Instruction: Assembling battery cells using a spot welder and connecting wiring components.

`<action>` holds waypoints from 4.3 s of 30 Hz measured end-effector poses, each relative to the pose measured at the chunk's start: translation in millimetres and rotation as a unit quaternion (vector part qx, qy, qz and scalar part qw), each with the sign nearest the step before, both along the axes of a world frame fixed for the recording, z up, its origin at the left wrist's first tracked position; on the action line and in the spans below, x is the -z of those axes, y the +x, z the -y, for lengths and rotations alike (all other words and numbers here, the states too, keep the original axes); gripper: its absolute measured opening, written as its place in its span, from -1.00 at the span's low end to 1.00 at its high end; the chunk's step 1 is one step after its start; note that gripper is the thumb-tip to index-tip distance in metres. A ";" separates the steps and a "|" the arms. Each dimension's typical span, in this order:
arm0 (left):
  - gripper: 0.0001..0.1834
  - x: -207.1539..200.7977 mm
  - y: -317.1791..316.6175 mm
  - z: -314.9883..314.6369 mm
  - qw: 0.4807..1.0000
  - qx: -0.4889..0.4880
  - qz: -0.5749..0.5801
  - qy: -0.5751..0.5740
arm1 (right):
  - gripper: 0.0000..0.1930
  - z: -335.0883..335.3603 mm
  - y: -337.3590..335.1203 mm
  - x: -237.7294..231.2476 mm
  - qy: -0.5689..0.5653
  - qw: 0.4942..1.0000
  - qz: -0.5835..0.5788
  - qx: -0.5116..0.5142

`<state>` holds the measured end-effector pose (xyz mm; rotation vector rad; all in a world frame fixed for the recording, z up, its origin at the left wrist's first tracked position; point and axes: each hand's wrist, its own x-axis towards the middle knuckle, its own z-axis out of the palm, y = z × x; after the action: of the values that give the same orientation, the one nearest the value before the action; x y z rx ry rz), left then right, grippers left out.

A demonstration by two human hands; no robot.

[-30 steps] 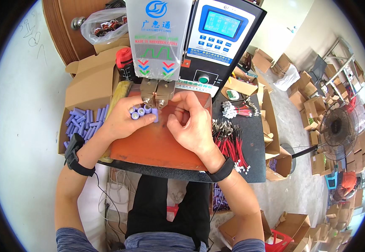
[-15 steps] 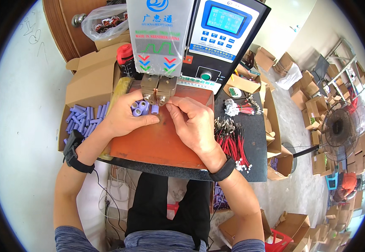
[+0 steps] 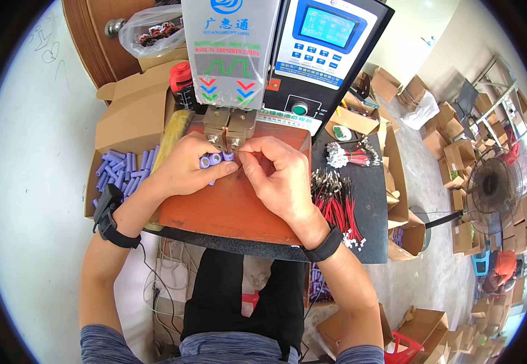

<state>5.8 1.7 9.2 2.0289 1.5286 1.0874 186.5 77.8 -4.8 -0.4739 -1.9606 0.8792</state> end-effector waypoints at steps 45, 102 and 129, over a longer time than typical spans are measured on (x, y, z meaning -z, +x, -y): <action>-0.67 3.4 0.0 13.1 0.994 -0.029 0.096 0.053 | -0.88 18.9 93.9 -25.8 0.079 0.989 0.113 0.045; -0.76 2.1 -3.1 11.4 0.999 0.020 0.009 0.042 | -0.73 -79.5 208.0 42.0 -0.359 0.870 0.294 0.167; -0.79 11.3 -3.3 10.1 0.995 0.010 0.053 0.083 | -0.85 -3.1 7.0 -23.1 -0.057 0.991 0.114 0.044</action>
<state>2.5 -8.4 -2.2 2.0519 1.4051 1.3303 193.5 80.9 18.3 -0.7491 -2.0839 0.9170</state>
